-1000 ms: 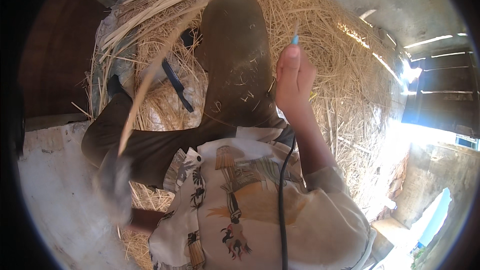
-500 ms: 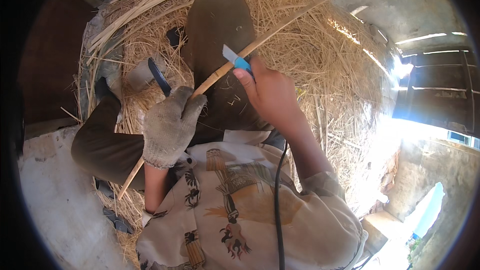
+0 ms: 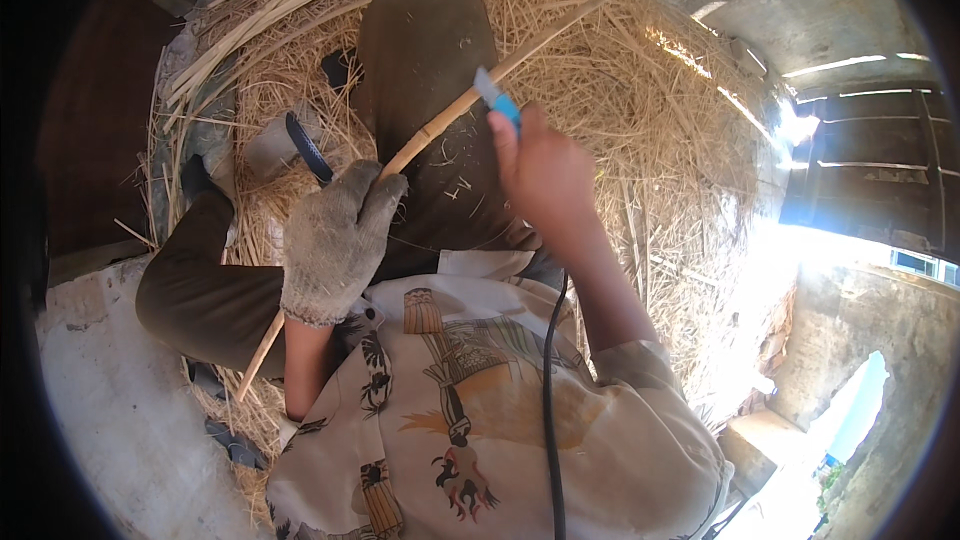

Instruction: The person sits on a straw-covered floor and uses a knife to shave and split a long bamboo stick. They hold the stick with a gloved left hand and repeatedly scrape along its length with the knife in their right hand, creating thin strips and refining the stick's shape.

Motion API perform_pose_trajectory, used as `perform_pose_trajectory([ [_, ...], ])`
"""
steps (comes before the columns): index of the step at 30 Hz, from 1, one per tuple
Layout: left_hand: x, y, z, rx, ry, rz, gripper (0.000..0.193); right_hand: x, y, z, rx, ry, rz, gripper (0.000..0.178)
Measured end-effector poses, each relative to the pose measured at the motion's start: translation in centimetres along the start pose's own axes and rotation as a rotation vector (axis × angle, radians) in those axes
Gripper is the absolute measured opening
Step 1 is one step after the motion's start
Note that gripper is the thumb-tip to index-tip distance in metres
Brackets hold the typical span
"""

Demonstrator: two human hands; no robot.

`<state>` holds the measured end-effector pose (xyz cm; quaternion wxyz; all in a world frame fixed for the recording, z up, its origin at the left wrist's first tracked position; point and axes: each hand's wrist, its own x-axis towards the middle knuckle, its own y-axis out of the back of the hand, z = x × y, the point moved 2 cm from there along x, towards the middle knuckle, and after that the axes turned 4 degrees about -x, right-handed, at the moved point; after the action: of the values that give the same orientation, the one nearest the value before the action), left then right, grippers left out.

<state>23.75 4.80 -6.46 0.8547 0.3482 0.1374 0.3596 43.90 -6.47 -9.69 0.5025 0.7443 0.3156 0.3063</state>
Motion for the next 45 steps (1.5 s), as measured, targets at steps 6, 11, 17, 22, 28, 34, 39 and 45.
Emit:
perform_pose_trajectory([
  [6,0.1,-0.1,0.4,-0.005,0.021,-0.019,0.024,2.1,0.7,1.9,-0.03,0.022,0.009,0.049],
  [11,-0.3,0.0,0.3,0.039,0.005,-0.047,0.022,5.7,1.3,5.5,-0.058,-0.207,0.066,0.057],
  [17,-0.3,-0.3,0.1,0.055,-0.027,-0.035,0.023,9.8,1.9,9.5,0.003,-0.251,0.099,0.067],
  [22,-0.2,-0.2,0.6,0.083,-0.002,0.018,0.024,11.6,2.0,11.0,0.053,-0.207,0.079,0.07],
  [28,-0.4,0.0,0.9,0.022,0.027,0.028,0.024,4.2,2.3,4.0,0.029,-0.008,-0.13,0.056],
  [34,-0.4,-0.5,0.6,0.111,-0.119,0.149,0.023,1.3,1.4,0.9,-0.068,0.169,-0.071,0.053],
  [39,-0.5,-0.4,0.7,0.125,-0.081,0.125,0.026,5.5,2.7,4.3,0.048,-0.072,-0.072,0.056],
  [45,-0.4,-0.2,0.2,0.117,-0.084,0.076,0.03,1.3,1.2,1.1,-0.011,0.274,0.013,0.046],
])
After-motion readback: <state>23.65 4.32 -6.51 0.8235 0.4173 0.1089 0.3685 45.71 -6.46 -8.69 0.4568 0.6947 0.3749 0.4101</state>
